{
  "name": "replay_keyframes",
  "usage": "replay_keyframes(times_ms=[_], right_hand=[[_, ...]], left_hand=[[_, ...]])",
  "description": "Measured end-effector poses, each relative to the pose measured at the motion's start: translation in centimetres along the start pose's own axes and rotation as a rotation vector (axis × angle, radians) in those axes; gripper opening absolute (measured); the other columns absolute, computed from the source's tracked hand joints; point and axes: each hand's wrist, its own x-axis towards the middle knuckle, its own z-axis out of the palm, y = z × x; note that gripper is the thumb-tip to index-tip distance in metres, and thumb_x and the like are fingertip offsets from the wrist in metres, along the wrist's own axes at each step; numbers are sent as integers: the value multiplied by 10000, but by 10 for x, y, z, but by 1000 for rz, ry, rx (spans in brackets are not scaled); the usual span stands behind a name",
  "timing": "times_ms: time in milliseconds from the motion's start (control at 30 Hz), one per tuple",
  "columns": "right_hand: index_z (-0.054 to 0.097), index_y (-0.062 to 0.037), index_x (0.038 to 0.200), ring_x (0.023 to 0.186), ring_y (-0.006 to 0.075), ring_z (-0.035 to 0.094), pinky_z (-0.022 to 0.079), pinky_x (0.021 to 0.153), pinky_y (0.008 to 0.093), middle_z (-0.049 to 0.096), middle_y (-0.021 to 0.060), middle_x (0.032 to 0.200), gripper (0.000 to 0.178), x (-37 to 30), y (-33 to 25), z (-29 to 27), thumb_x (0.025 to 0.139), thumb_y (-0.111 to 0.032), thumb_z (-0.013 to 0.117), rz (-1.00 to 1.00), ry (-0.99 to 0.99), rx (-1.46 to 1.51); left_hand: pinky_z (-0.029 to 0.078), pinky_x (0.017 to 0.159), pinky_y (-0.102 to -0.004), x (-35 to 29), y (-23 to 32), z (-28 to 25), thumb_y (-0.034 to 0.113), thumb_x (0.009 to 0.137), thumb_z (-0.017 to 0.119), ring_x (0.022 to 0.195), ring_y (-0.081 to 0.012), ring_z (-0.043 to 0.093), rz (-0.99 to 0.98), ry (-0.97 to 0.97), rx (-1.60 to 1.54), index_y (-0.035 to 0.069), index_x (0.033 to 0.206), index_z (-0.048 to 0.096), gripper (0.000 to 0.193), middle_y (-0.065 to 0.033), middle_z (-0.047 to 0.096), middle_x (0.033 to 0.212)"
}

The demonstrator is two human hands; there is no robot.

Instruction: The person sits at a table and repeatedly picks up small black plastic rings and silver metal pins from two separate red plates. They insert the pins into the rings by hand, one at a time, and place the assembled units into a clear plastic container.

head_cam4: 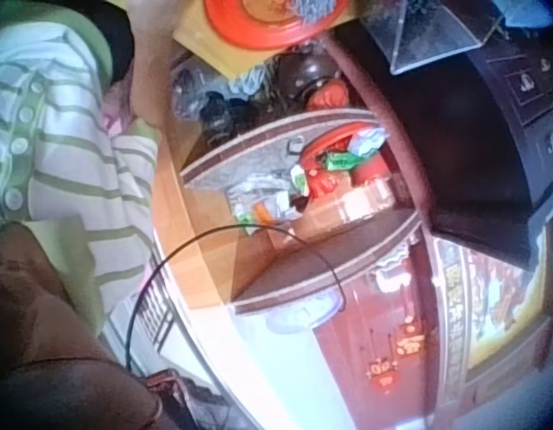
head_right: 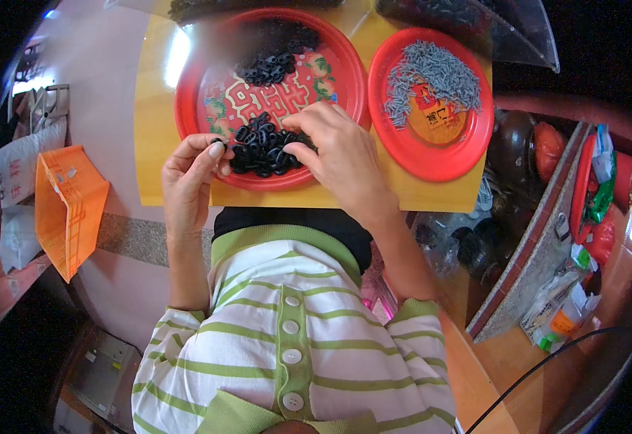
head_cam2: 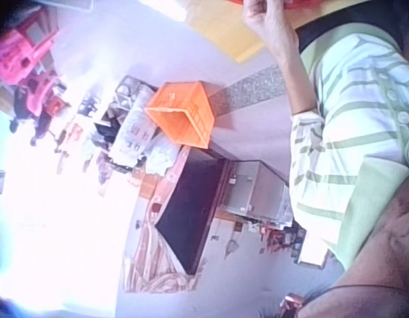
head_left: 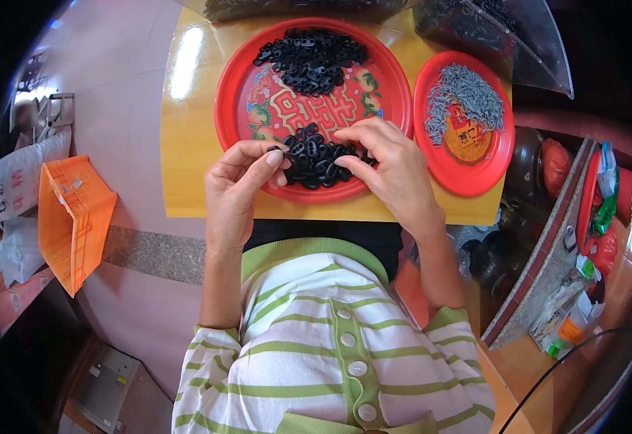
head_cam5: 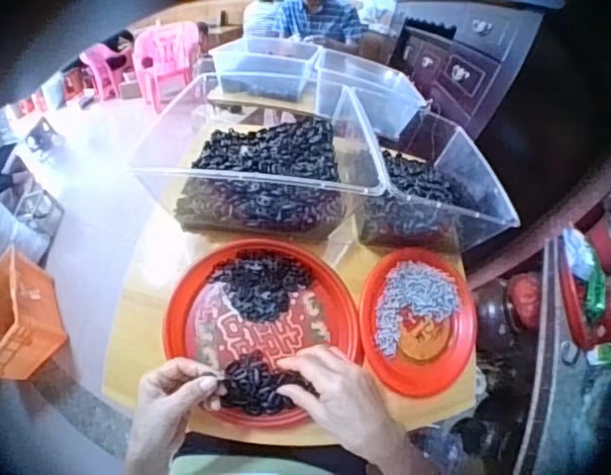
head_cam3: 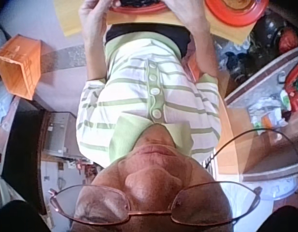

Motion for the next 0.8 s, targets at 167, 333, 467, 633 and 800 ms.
replay_keyframes(times_ms=[167,333,467,633,800], right_hand=[[607,-26,948,890,278,561,454,762,374,574,97,895,231,3,2,5,736,-91,670,-10,-33,-120],[595,-8,926,735,171,602,477,641,286,594,81,861,154,1,8,6,779,-21,639,63,-16,-24],[584,24,946,785,160,632,507,640,280,610,97,887,147,1,-7,-5,801,14,598,323,-50,412],[588,24,1026,807,97,617,500,640,224,626,74,869,197,-5,-13,-12,829,29,571,206,4,531],[606,15,1016,805,90,606,499,679,219,615,56,906,157,-13,-13,-12,872,1,546,250,127,799]], left_hand=[[468,625,-206,1,-1,0,66,850,608,652,-89,567,8,8,-28,-16,926,616,112,-68,635,799],[459,626,-207,1,-1,2,79,854,602,669,-92,567,20,-3,-5,5,919,612,98,-69,637,812],[478,635,-208,0,-3,13,63,844,620,687,-100,595,-6,-31,32,1,931,625,108,-52,646,811],[477,808,-236,3,-9,41,-29,833,601,894,-118,594,291,-164,70,-50,948,619,119,-104,630,1001],[483,803,-246,0,-5,53,-20,839,599,919,-127,596,281,-147,83,-52,971,618,137,-121,632,1025]])
